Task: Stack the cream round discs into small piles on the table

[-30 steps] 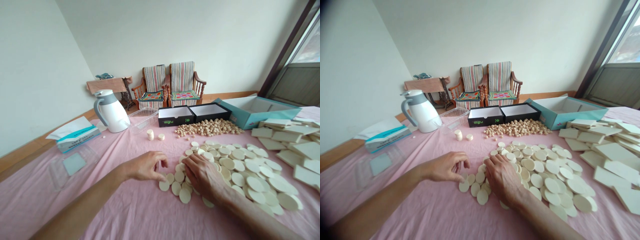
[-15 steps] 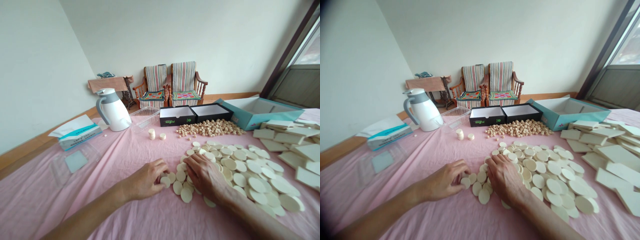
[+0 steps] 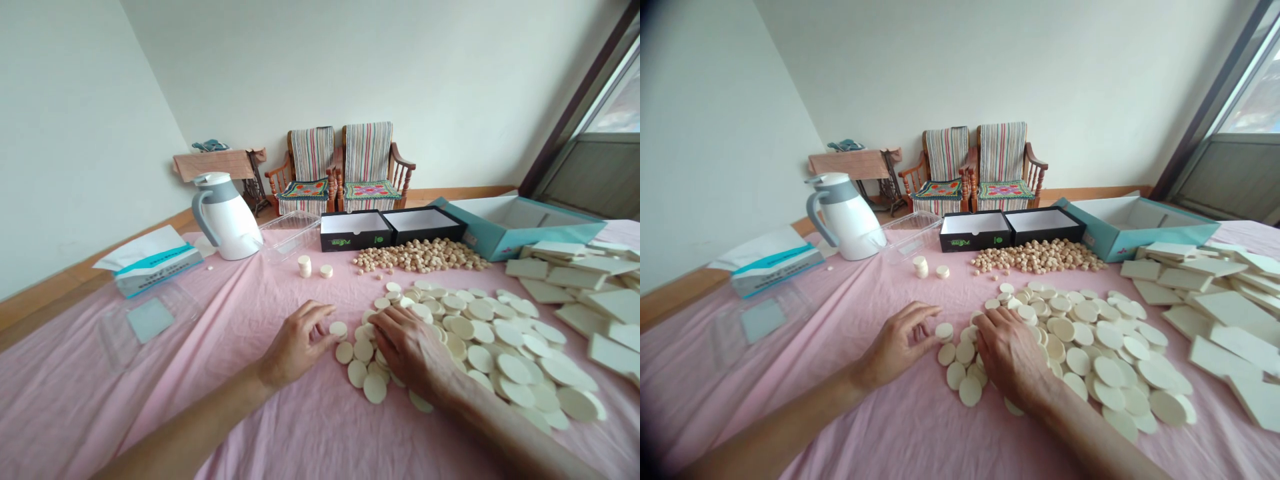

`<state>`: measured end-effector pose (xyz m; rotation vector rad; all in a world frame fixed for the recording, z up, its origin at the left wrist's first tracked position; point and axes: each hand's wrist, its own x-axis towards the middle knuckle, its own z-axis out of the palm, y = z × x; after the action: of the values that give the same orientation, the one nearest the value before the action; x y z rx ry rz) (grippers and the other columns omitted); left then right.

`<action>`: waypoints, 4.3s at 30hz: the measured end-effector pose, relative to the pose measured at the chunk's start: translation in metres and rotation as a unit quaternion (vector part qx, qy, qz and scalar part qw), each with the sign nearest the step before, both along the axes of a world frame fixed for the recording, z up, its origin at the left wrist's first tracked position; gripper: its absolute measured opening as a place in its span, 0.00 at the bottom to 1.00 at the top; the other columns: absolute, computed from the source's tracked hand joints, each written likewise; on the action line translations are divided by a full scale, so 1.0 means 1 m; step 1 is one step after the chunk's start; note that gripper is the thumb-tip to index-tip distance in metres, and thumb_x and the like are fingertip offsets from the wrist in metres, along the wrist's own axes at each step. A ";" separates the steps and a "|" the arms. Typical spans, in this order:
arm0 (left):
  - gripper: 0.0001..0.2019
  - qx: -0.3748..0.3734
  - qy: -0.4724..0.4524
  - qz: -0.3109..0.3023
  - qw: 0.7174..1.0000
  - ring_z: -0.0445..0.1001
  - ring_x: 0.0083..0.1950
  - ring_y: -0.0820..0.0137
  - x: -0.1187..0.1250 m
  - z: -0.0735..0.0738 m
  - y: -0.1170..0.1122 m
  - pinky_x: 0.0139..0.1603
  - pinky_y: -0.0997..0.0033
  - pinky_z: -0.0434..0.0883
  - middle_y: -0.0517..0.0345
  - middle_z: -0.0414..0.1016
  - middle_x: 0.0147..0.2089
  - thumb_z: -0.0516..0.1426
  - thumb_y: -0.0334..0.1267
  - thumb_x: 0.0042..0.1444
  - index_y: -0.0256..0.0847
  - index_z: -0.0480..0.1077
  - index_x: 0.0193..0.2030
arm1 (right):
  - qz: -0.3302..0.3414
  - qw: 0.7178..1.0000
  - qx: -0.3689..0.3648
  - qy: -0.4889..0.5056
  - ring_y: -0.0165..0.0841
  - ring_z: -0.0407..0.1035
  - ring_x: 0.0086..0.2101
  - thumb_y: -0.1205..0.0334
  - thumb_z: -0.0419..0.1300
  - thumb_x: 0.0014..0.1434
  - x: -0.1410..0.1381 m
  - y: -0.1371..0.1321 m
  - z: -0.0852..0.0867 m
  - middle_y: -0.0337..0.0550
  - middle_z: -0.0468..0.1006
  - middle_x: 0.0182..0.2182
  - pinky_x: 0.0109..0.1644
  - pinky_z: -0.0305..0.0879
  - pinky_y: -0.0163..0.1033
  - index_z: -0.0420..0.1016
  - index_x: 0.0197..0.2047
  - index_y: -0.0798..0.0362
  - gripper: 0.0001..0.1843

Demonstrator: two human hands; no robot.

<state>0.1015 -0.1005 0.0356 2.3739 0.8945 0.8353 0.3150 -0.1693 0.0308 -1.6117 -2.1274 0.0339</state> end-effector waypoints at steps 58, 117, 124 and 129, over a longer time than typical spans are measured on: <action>0.09 -0.098 -0.092 0.108 0.985 0.72 0.32 0.73 -0.020 -0.024 0.029 0.34 0.76 0.67 0.57 0.75 0.32 0.52 0.27 0.50 0.38 0.72 0.35 | -0.032 0.997 -0.041 -0.065 0.32 0.66 0.36 0.66 0.55 0.50 -0.044 0.166 0.025 0.47 0.71 0.38 0.39 0.57 0.33 0.71 0.42 0.56 0.15; 0.08 -0.088 -0.071 0.108 0.988 0.72 0.34 0.73 -0.018 -0.025 0.030 0.36 0.75 0.67 0.57 0.75 0.33 0.52 0.28 0.51 0.38 0.72 0.35 | 0.222 0.956 -0.178 -0.063 0.32 0.66 0.37 0.72 0.55 0.47 -0.036 0.062 0.032 0.46 0.69 0.39 0.41 0.61 0.35 0.67 0.40 0.54 0.14; 0.07 -0.098 -0.071 0.110 0.987 0.70 0.29 0.75 -0.019 -0.023 0.031 0.32 0.77 0.65 0.59 0.73 0.29 0.52 0.28 0.50 0.37 0.71 0.34 | 0.029 0.997 -0.058 -0.044 0.31 0.66 0.30 0.65 0.54 0.51 -0.042 0.127 0.030 0.45 0.71 0.32 0.34 0.57 0.34 0.68 0.35 0.55 0.07; 0.08 -0.096 -0.073 0.104 0.987 0.70 0.30 0.75 -0.019 -0.023 0.030 0.33 0.77 0.65 0.59 0.73 0.30 0.52 0.27 0.50 0.37 0.72 0.34 | -0.041 0.998 -0.025 -0.046 0.33 0.67 0.34 0.59 0.55 0.53 -0.053 0.162 0.027 0.48 0.72 0.34 0.37 0.58 0.35 0.69 0.34 0.55 0.09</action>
<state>0.0825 -0.0708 0.0123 2.0509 1.1219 0.9440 0.2616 -0.0070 0.0576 -1.7600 -2.1415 -0.0142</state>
